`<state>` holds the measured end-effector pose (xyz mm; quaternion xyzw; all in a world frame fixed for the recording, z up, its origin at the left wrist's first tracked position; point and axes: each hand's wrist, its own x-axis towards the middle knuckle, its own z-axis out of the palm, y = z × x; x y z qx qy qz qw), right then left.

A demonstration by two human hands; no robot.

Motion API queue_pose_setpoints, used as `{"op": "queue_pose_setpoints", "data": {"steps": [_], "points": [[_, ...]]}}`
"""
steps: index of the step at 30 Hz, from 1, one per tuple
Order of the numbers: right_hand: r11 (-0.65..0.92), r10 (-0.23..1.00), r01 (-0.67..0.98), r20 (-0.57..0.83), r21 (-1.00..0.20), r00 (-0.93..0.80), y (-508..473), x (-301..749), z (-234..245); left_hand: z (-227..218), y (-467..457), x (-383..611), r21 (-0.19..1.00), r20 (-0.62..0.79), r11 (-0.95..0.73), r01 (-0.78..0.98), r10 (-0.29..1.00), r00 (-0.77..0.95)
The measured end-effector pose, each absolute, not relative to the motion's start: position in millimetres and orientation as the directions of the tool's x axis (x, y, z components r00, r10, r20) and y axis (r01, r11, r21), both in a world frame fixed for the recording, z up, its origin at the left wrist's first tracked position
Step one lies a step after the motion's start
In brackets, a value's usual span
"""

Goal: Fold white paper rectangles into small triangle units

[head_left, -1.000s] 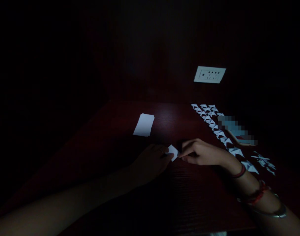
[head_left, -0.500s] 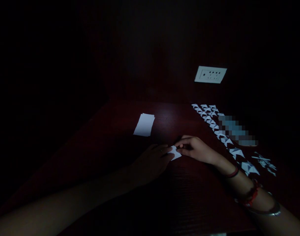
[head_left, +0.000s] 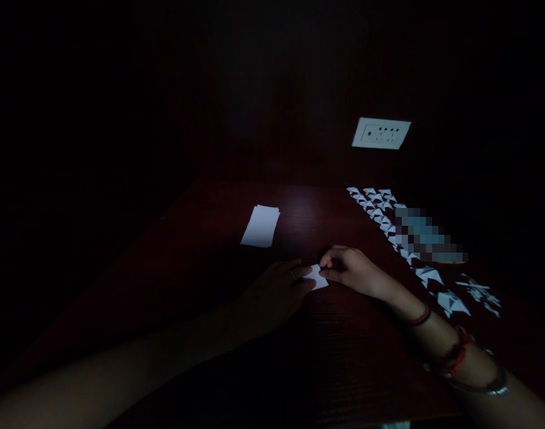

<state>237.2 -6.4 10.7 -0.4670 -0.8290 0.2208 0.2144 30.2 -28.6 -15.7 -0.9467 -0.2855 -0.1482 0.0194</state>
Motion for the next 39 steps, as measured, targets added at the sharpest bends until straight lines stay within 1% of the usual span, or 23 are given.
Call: {"op": "queue_pose_setpoints", "data": {"steps": [5,12,16,21,24,28,30,33,35,39], "points": [[0.461,0.873,0.675,0.156,-0.577,-0.463,-6.7,235.9,9.7,-16.3,-28.8,31.2,0.036,0.305,-0.834,0.550,0.534,0.789],[0.467,0.873,0.665,0.180,-0.583,-0.454,-7.9,234.3,10.6,-15.7,-29.7,31.6,0.055,0.316,-0.830,0.555,0.542,0.779],[0.443,0.885,0.687,0.161,-0.575,-0.437,-8.0,233.1,12.6,-16.5,-29.5,30.3,0.091,0.344,-0.834,0.545,0.540,0.768],[0.438,0.884,0.677,0.146,-0.591,-0.444,-5.9,233.2,11.9,-17.1,-27.8,26.1,0.119,0.379,-0.858,0.500,0.504,0.776],[0.417,0.891,0.667,0.130,-0.617,-0.436,-5.0,232.3,9.4,-19.1,-25.9,23.7,0.127,0.393,-0.859,0.496,0.503,0.770],[0.381,0.882,0.634,0.060,-0.673,-0.467,-5.8,230.2,6.9,-18.8,-24.4,23.4,0.131,0.400,-0.871,0.473,0.483,0.779],[0.387,0.886,0.634,0.081,-0.670,-0.456,-6.7,230.3,7.6,-17.1,-24.5,24.0,0.132,0.416,-0.876,0.464,0.474,0.776],[0.402,0.901,0.662,0.146,-0.632,-0.408,-7.2,233.7,11.1,-15.6,-25.1,24.2,0.142,0.416,-0.870,0.472,0.485,0.769],[0.412,0.898,0.666,0.151,-0.622,-0.414,-7.1,237.1,13.5,-16.5,-25.2,23.7,0.146,0.395,-0.865,0.481,0.497,0.773],[0.439,0.872,0.627,0.137,-0.644,-0.470,-7.3,239.5,13.9,-21.9,-24.0,22.4,0.141,0.390,-0.864,0.483,0.497,0.775]]}}
